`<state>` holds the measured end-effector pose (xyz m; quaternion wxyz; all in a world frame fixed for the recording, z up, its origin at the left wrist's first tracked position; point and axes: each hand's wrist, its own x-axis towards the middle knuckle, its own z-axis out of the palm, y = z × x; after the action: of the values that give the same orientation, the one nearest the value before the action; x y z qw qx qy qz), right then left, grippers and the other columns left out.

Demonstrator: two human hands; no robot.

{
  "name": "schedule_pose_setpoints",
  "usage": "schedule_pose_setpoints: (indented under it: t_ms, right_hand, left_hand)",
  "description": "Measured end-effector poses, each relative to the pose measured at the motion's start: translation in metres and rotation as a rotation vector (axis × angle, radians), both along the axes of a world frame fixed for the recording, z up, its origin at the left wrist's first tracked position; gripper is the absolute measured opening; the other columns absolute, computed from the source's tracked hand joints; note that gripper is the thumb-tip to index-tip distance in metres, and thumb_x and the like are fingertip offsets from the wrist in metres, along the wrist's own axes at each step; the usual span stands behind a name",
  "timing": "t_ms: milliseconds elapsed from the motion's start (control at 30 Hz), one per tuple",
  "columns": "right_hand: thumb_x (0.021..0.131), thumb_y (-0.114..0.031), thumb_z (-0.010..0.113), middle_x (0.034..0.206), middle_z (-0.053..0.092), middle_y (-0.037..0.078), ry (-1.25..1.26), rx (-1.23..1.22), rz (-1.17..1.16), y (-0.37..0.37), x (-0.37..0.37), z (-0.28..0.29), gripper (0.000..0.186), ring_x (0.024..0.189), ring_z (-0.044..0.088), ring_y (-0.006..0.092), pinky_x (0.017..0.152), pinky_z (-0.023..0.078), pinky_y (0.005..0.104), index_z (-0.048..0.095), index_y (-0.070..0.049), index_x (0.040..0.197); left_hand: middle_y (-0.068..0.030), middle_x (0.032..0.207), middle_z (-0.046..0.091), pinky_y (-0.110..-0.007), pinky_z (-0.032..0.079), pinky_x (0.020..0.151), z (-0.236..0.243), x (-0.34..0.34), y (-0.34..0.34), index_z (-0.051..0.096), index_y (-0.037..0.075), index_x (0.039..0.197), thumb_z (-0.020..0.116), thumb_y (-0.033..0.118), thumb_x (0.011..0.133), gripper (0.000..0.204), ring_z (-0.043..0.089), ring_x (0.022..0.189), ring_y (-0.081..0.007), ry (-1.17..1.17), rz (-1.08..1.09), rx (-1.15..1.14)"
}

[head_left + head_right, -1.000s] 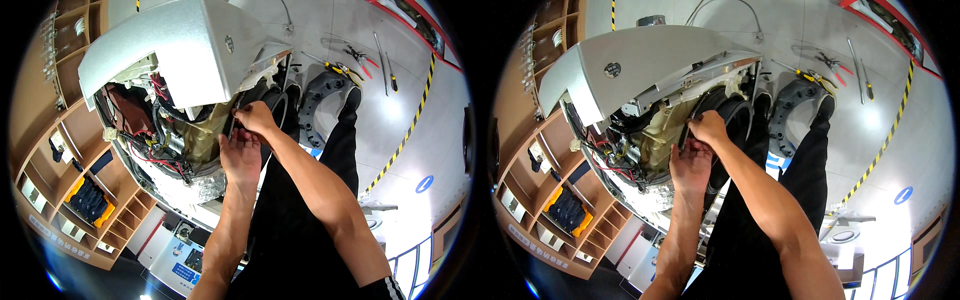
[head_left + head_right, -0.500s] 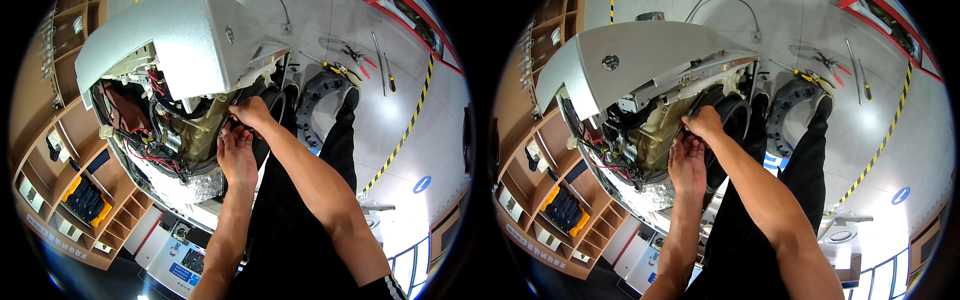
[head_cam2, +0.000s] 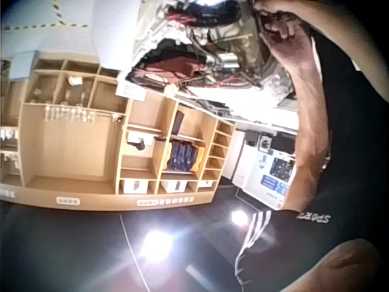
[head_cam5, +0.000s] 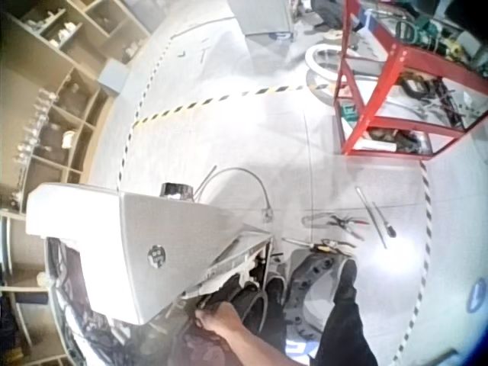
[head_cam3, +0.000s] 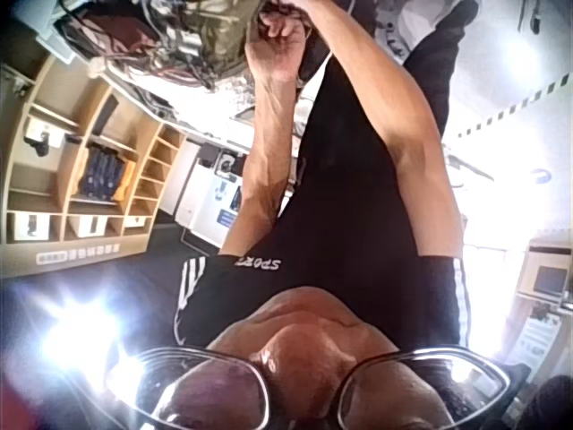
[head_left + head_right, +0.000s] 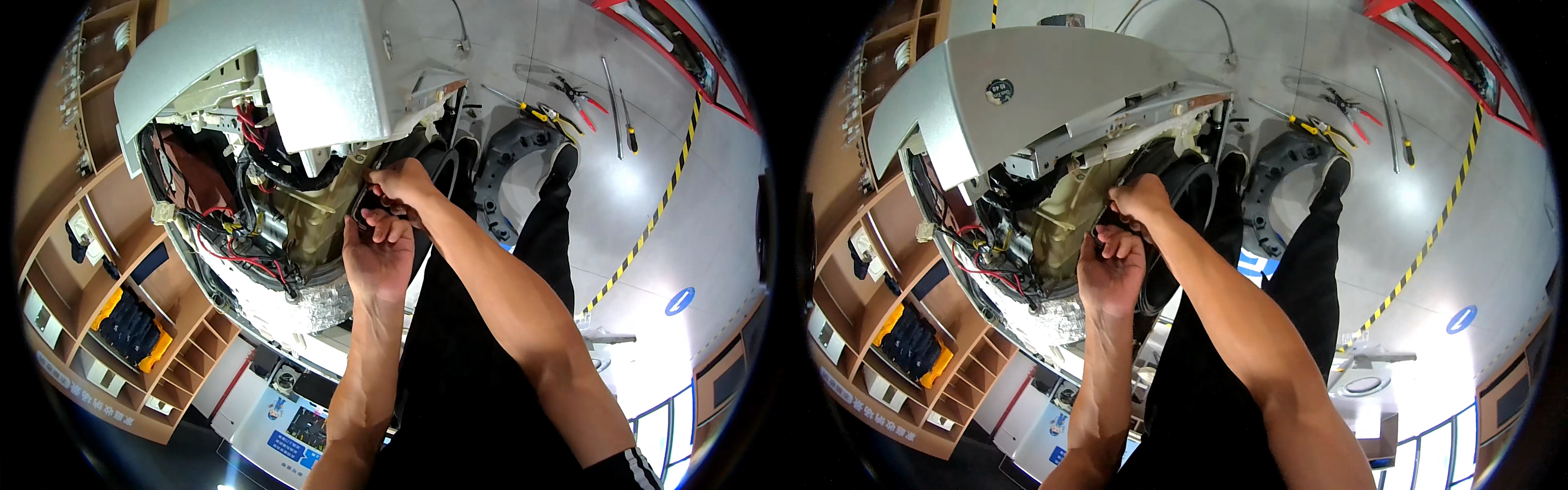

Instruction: The person connects wires and adjusts small components inside a disassembled washing machine by hand.

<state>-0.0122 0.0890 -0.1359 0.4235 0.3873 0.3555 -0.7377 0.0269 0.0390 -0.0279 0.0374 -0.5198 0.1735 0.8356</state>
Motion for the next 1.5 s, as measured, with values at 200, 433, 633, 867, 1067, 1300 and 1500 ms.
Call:
schedule_pose_setpoints:
  t_ms: [200, 433, 633, 867, 1067, 1300, 1500]
  right_hand:
    - [0.082, -0.013, 0.060, 0.058, 0.051, 0.004, -0.082, -0.134, -0.068, 0.004, -0.003, 0.006, 0.024, 0.045, 0.046, 0.0129, 0.036, 0.036, 0.0283, 0.055, -0.001, 0.063]
    - [0.085, -0.012, 0.056, 0.061, 0.051, 0.005, -0.089, -0.143, -0.111, -0.005, -0.003, 0.003, 0.020, 0.047, 0.049, 0.0159, 0.037, 0.040, 0.0286, 0.054, 0.001, 0.070]
    - [0.087, -0.014, 0.052, 0.061, 0.051, 0.007, -0.122, -0.222, -0.070, 0.003, -0.007, 0.005, 0.022, 0.046, 0.052, 0.0191, 0.034, 0.042, 0.0307, 0.054, 0.001, 0.072]
    - [0.080, -0.015, 0.057, 0.065, 0.059, 0.012, 0.025, -0.063, 0.033, 0.003, -0.011, 0.005, 0.021, 0.051, 0.057, 0.0198, 0.039, 0.044, 0.0330, 0.060, 0.005, 0.074]
    - [0.081, -0.017, 0.060, 0.055, 0.053, 0.003, 0.048, -0.088, 0.085, 0.017, -0.017, 0.007, 0.021, 0.044, 0.048, 0.0125, 0.039, 0.037, 0.0247, 0.055, -0.004, 0.065]
    - [0.080, -0.014, 0.061, 0.064, 0.058, 0.006, -0.033, -0.221, -0.080, 0.012, -0.010, 0.005, 0.014, 0.054, 0.058, 0.0165, 0.044, 0.044, 0.0277, 0.056, -0.002, 0.075]
    - [0.082, -0.014, 0.059, 0.069, 0.063, 0.012, -0.014, -0.080, 0.001, 0.007, -0.012, 0.010, 0.019, 0.058, 0.063, 0.0204, 0.048, 0.053, 0.0327, 0.062, 0.004, 0.079]
  left_hand:
    - [-0.0044, 0.070, 0.046, -0.027, 0.033, 0.055, -0.008, 0.000, -0.002, 0.048, 0.000, 0.082, 0.039, 0.020, 0.094, 0.025, 0.040, 0.056, -0.0127, 0.085, 0.066, 0.021]
    - [-0.0051, 0.070, 0.046, -0.027, 0.035, 0.057, -0.004, -0.010, -0.002, 0.047, -0.001, 0.080, 0.039, 0.010, 0.091, 0.017, 0.040, 0.056, -0.0135, 0.062, 0.115, 0.029]
    - [-0.0055, 0.070, 0.044, -0.028, 0.034, 0.058, -0.006, -0.014, -0.003, 0.045, -0.002, 0.084, 0.041, 0.011, 0.090, 0.015, 0.038, 0.058, -0.0128, 0.033, -0.017, -0.095]
    - [-0.0065, 0.072, 0.046, -0.029, 0.035, 0.060, -0.008, -0.019, -0.002, 0.047, -0.001, 0.087, 0.040, 0.019, 0.092, 0.023, 0.039, 0.060, -0.0136, 0.011, -0.201, -0.239]
    - [-0.0095, 0.078, 0.048, -0.032, 0.038, 0.065, 0.006, -0.026, -0.027, 0.047, -0.001, 0.089, 0.034, 0.028, 0.096, 0.032, 0.042, 0.067, -0.0180, -0.201, -0.386, -0.053]
    - [-0.0096, 0.079, 0.050, -0.032, 0.041, 0.066, 0.012, -0.040, -0.047, 0.048, 0.001, 0.091, 0.034, 0.028, 0.097, 0.031, 0.046, 0.071, -0.0196, -0.369, -0.698, -0.166]
    - [-0.0093, 0.076, 0.056, -0.031, 0.044, 0.059, 0.021, -0.045, -0.037, 0.053, 0.001, 0.088, 0.048, 0.016, 0.093, 0.016, 0.052, 0.066, -0.0173, -0.434, -1.078, -0.543]
